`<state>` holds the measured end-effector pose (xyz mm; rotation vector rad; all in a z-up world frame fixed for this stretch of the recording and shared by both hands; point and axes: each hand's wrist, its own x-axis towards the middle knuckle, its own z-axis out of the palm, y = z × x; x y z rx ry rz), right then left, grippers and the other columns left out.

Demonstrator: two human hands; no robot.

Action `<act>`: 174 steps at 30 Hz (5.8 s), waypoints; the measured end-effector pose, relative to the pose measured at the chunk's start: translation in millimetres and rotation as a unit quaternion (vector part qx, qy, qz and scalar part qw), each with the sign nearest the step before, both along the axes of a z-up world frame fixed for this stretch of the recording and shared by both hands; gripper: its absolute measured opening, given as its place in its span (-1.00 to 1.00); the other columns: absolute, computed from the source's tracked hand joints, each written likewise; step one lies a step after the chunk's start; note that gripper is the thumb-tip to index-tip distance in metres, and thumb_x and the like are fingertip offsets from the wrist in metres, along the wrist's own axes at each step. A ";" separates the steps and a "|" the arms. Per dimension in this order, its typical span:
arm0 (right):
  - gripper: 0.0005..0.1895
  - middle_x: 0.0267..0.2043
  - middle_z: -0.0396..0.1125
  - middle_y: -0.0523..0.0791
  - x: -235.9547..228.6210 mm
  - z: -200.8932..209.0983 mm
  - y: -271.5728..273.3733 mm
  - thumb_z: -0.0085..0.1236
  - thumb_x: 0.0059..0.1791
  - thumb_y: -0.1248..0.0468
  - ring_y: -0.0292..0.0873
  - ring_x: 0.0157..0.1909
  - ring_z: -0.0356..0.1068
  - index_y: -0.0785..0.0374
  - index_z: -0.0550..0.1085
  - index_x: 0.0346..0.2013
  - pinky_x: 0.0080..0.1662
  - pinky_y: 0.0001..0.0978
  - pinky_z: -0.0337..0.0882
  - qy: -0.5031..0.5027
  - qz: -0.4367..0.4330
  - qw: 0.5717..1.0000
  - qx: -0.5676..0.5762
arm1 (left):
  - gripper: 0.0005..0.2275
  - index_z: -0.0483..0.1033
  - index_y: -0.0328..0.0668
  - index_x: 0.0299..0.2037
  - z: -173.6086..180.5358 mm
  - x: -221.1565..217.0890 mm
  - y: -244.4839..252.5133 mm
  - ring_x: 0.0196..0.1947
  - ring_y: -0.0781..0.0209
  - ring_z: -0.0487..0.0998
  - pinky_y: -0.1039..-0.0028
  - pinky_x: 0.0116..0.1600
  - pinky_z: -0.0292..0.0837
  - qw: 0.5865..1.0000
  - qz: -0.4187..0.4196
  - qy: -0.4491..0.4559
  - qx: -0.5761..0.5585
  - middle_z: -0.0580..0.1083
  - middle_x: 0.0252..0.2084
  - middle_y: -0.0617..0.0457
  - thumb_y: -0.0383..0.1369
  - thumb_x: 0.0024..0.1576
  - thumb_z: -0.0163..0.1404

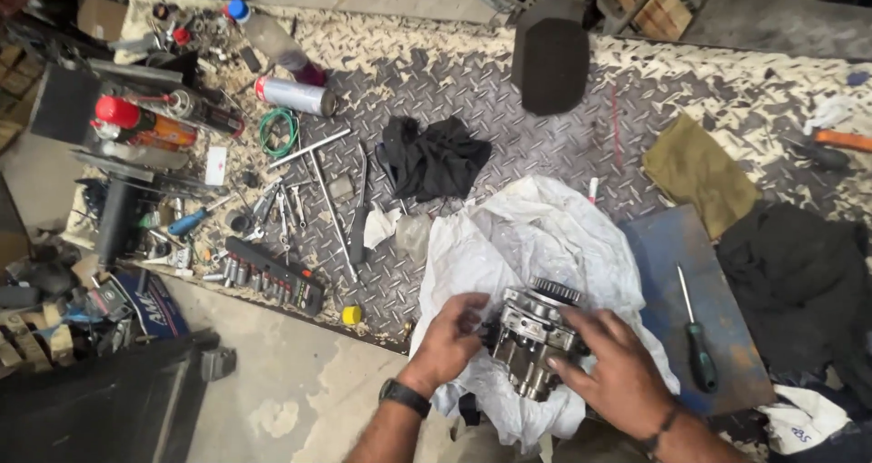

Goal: The person holds a metallic mechanical component, likely a starter motor, over a workbench and rotates it to view different sides. They use a screwdriver to point at specific features on the part and later wipe it with a black cloth.

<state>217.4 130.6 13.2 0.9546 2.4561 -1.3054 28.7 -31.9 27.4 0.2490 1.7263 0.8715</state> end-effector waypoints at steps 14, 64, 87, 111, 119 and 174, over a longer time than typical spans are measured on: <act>-0.40 -0.16 0.24 -0.20 -33.3 -20.0 -1.6 0.37 -0.31 0.11 -0.28 -0.16 0.40 -0.09 0.47 0.03 -0.08 -0.53 0.42 -0.072 -0.035 0.996 -0.025 | -0.74 0.43 0.17 0.01 -87.1 -51.8 25.6 0.01 0.10 0.41 0.29 0.13 0.31 0.925 -0.314 0.171 0.127 0.42 -0.03 0.08 -0.36 0.12 -0.03; -0.19 0.07 0.23 0.15 -40.1 -29.3 -39.1 0.28 -0.35 -0.09 0.14 0.20 0.12 0.34 0.35 0.04 0.18 -0.03 0.02 -0.109 0.109 0.946 0.285 | -0.75 0.33 -0.50 -0.01 1.9 -40.4 -53.2 -0.24 0.12 0.46 0.46 -0.17 0.51 0.989 -0.096 -0.113 -0.022 0.39 -0.12 -0.16 -0.59 0.18 -0.34; -0.33 0.27 0.13 0.00 37.7 -10.7 27.4 0.18 -0.30 0.60 -0.09 0.27 0.14 0.33 0.31 0.09 0.08 -0.20 0.34 -0.058 -0.101 0.992 -0.046 | -0.61 0.41 0.09 0.09 -64.0 63.6 -32.5 -0.23 0.30 0.39 0.56 -0.20 0.33 0.960 0.096 -0.252 0.070 0.38 -0.14 0.14 -0.37 0.02 0.06; -0.28 0.29 0.17 -0.05 46.7 -8.2 43.3 0.22 -0.32 0.57 -0.10 0.35 0.10 0.22 0.33 0.11 0.21 -0.27 0.26 -0.044 -0.053 0.997 -0.043 | -0.61 0.42 -0.09 0.06 -80.9 92.6 -9.6 -0.16 0.29 0.50 0.59 -0.04 0.47 0.937 0.150 -0.291 0.123 0.49 -0.17 0.08 -0.54 -0.01 0.08; -0.28 0.28 0.16 -0.04 46.7 -8.0 41.2 0.23 -0.33 0.55 -0.12 0.30 0.14 0.24 0.33 0.13 0.16 -0.32 0.33 -0.032 -0.048 0.998 -0.038 | -0.60 0.36 -0.03 0.10 -54.6 75.0 -16.7 -0.05 0.20 0.44 0.53 0.00 0.42 0.942 0.122 -0.299 0.090 0.42 0.02 -0.01 -0.49 0.02 0.03; -0.10 0.24 0.18 -0.08 2.3 -11.4 -26.1 0.42 -0.40 0.00 0.09 0.12 0.06 -0.06 0.30 0.20 -0.04 -0.11 0.33 -0.150 0.072 0.960 0.224 | -0.68 0.37 0.01 -0.49 -13.4 14.6 19.9 -0.38 0.29 0.40 0.46 -0.24 0.38 0.998 0.020 -0.062 0.007 0.40 -0.45 0.19 -0.08 0.16 -0.33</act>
